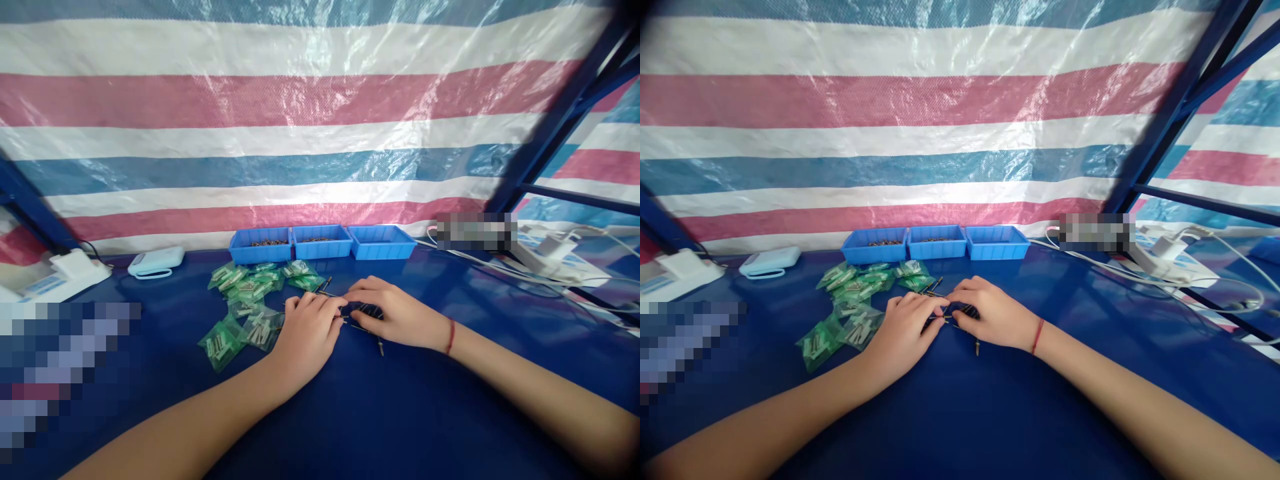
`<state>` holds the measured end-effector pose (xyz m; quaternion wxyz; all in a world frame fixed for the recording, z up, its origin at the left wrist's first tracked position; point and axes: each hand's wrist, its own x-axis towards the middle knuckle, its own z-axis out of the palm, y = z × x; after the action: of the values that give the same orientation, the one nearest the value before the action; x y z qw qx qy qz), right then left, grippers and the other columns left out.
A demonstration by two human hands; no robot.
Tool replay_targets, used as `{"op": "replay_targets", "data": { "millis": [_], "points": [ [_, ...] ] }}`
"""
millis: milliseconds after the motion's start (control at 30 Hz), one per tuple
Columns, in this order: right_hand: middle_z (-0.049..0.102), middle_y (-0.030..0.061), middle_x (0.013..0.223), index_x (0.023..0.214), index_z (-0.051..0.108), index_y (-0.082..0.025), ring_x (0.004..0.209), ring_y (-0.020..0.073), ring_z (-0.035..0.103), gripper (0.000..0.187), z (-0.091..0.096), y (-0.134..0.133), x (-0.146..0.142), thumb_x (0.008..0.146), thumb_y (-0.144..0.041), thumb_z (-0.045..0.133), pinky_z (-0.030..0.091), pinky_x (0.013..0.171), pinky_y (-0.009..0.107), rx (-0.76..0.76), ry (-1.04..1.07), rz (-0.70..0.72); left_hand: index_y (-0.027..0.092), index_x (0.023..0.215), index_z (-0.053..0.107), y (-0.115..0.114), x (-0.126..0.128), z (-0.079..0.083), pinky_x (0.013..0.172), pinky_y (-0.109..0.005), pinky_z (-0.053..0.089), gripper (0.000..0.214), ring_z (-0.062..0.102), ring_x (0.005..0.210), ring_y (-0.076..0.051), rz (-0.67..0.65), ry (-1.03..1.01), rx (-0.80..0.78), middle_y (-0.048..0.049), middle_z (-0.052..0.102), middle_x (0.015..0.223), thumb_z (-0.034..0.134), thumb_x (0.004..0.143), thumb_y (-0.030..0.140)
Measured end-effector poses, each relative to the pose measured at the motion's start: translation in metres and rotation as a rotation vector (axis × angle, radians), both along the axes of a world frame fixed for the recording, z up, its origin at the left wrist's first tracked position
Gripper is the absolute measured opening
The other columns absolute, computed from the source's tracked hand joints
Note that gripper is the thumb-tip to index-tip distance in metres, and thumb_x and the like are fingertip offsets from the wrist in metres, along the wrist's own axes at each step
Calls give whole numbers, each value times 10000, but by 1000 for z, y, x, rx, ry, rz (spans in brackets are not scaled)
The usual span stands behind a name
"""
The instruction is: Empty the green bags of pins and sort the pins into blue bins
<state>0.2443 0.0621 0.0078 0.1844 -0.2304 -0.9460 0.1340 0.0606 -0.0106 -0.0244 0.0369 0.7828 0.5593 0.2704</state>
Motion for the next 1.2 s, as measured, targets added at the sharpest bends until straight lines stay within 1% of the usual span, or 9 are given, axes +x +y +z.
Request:
{"op": "replay_targets", "data": {
  "millis": [100, 200, 367, 533, 667, 833, 967, 1067, 1200],
  "points": [
    [651, 76, 950, 975, 670, -188, 871, 200, 582, 193, -6, 1, -5, 870, -181, 508, 459, 810, 357, 37, -23, 3, 281, 1061, 547, 0, 0, 1, 815, -387, 319, 200, 546, 1000, -192, 3, -27, -12, 34, 673, 1015, 491, 902, 172],
    [646, 70, 928, 937, 659, -184, 869, 194, 581, 167, -12, 3, -6, 878, -171, 504, 454, 812, 349, 49, 18, -24, 289, 1072, 541, 1, 1, 3, 813, -387, 318, 229, 552, 989, -190, 29, -37, -28, 47, 677, 994, 533, 873, 176],
    [642, 76, 965, 935, 640, -173, 893, 197, 570, 145, -20, 3, -6, 881, -166, 505, 450, 821, 347, 40, 43, -67, 289, 1061, 567, 2, 3, 2, 824, -401, 319, 230, 548, 1000, -210, 81, -33, -30, 38, 684, 996, 560, 846, 206],
    [660, 59, 900, 900, 632, -184, 848, 194, 568, 140, -19, 0, -5, 895, -180, 492, 447, 795, 343, 15, 97, -132, 263, 1025, 600, 1, 5, -1, 826, -405, 330, 182, 547, 999, -232, 123, -37, 5, 17, 678, 1050, 575, 845, 278],
    [681, 43, 910, 928, 633, -192, 842, 179, 597, 147, -14, -4, -3, 903, -222, 492, 455, 786, 322, -117, 216, -180, 267, 998, 620, 1, 5, 3, 816, -380, 340, 141, 564, 964, -208, 141, -117, 36, 26, 687, 970, 554, 875, 284],
    [692, 39, 911, 929, 654, -183, 838, 177, 621, 218, -9, -6, -3, 913, -319, 484, 463, 768, 308, -300, 280, -156, 267, 911, 637, 0, 5, 8, 825, -357, 340, 84, 583, 906, -174, 114, -199, 65, 45, 692, 902, 556, 888, 269],
    [690, 39, 874, 902, 660, -169, 811, 172, 618, 247, -8, -6, -4, 907, -349, 491, 466, 743, 298, -393, 313, -132, 248, 868, 628, -1, 5, 10, 814, -344, 351, 102, 592, 872, -169, 88, -230, 97, 39, 686, 870, 536, 901, 275],
    [684, 38, 872, 903, 662, -171, 806, 165, 607, 220, -7, -7, -5, 879, -350, 536, 464, 740, 297, -455, 373, -137, 237, 874, 620, -1, 5, 12, 797, -333, 364, 136, 596, 849, -171, 80, -247, 103, 23, 676, 850, 493, 920, 259],
    [663, 26, 860, 907, 641, -178, 753, 144, 599, 209, -7, -12, -7, 793, -353, 647, 474, 690, 281, -641, 568, -186, 235, 889, 609, 0, 4, 13, 781, -321, 378, 144, 594, 834, -168, 72, -261, 104, 15, 661, 839, 470, 926, 228]
  ]
}}
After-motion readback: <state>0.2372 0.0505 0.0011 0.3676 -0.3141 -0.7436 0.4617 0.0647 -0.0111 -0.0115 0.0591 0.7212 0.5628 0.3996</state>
